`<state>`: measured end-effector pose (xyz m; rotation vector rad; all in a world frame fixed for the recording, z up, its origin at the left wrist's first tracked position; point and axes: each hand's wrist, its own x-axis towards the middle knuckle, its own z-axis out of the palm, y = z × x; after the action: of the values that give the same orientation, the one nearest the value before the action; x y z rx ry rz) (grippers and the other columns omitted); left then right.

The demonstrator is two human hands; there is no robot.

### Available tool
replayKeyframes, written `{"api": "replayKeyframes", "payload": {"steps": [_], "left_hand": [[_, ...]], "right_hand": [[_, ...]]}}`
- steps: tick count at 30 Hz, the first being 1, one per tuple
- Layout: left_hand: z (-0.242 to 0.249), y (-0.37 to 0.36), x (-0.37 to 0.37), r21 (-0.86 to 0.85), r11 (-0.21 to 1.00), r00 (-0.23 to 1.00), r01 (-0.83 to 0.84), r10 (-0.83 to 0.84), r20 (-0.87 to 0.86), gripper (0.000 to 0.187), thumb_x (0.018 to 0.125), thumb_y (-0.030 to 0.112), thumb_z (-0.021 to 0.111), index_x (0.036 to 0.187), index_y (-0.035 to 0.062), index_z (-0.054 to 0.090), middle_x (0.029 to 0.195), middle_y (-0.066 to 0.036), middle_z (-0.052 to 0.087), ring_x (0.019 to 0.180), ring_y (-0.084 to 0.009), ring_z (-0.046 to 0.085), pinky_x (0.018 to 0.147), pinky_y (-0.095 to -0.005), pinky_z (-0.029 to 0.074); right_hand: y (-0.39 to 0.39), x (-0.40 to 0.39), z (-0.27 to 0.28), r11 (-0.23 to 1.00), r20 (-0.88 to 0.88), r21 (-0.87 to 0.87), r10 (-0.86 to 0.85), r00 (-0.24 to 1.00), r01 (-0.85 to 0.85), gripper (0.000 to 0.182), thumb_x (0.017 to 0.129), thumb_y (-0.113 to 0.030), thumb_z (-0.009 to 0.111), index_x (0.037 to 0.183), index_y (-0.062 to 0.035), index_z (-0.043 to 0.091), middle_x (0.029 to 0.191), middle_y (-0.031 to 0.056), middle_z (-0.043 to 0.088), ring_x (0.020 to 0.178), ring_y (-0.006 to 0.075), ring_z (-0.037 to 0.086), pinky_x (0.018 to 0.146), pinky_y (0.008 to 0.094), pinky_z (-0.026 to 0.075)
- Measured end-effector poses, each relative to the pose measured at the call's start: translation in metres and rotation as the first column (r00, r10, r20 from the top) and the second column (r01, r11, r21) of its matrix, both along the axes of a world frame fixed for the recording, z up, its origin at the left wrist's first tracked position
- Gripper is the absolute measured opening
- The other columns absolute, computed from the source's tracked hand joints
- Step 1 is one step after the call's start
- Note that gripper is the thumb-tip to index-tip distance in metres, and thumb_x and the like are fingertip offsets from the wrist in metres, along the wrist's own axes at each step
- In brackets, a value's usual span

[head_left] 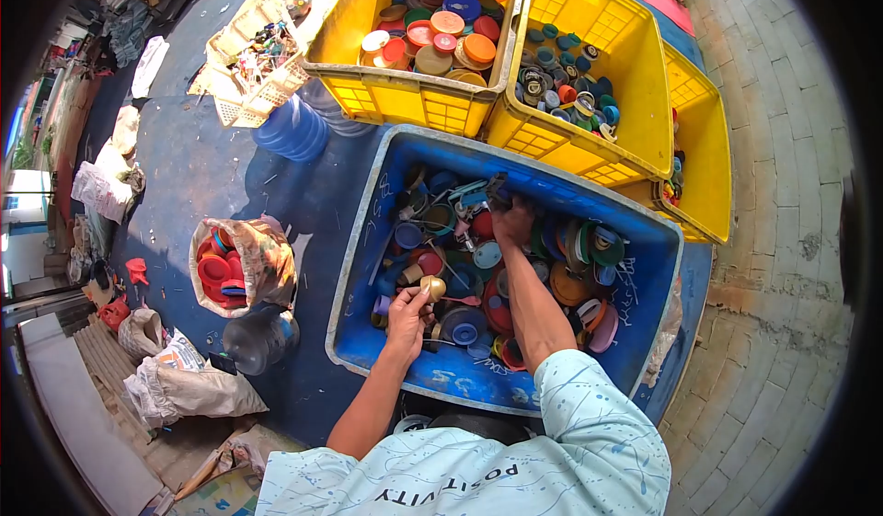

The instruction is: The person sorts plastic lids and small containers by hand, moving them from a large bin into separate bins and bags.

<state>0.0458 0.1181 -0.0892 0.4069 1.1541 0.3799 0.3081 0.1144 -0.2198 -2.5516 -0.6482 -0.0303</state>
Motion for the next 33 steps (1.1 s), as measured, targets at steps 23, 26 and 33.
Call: {"api": "replayKeyframes", "payload": {"steps": [23, 26, 33], "left_hand": [[0.066, -0.029, 0.090, 0.065, 0.982, 0.927, 0.175, -0.187, 0.325, 0.022, 0.088, 0.019, 0.067, 0.105, 0.0118, 0.055, 0.093, -0.003, 0.062, 0.084, -0.0126, 0.059, 0.071, -0.0295, 0.048], [0.086, -0.057, 0.116, 0.027, 0.973, 0.893, 0.231, -0.223, 0.390, 0.019, 0.090, 0.017, 0.064, 0.105, 0.0114, 0.054, 0.101, -0.005, 0.060, 0.092, -0.0160, 0.059, 0.081, -0.0351, 0.050], [0.113, -0.149, 0.195, 0.002, 0.970, 0.869, 0.245, -0.221, 0.442, 0.025, 0.094, 0.023, 0.058, 0.113, 0.0093, 0.049, 0.105, -0.006, 0.059, 0.098, -0.0192, 0.059, 0.085, -0.0361, 0.051]], "right_hand": [[-0.187, -0.021, 0.228, 0.309, -0.782, 0.577, 0.474, 0.404, 0.756, 0.031, 0.084, -0.034, 0.068, 0.103, -0.0108, 0.061, 0.091, 0.0017, 0.065, 0.081, 0.0127, 0.062, 0.074, 0.0294, 0.049], [-0.235, -0.017, 0.219, 0.178, -0.721, 0.571, 0.576, 0.386, 0.801, 0.028, 0.087, -0.030, 0.062, 0.107, -0.0093, 0.059, 0.095, 0.0046, 0.064, 0.082, 0.0174, 0.063, 0.072, 0.0314, 0.053], [-0.286, 0.001, 0.237, 0.015, -0.746, 0.464, 0.546, 0.381, 0.886, 0.022, 0.088, -0.025, 0.059, 0.099, -0.0061, 0.060, 0.093, 0.0088, 0.065, 0.077, 0.0225, 0.060, 0.068, 0.0396, 0.052]]}}
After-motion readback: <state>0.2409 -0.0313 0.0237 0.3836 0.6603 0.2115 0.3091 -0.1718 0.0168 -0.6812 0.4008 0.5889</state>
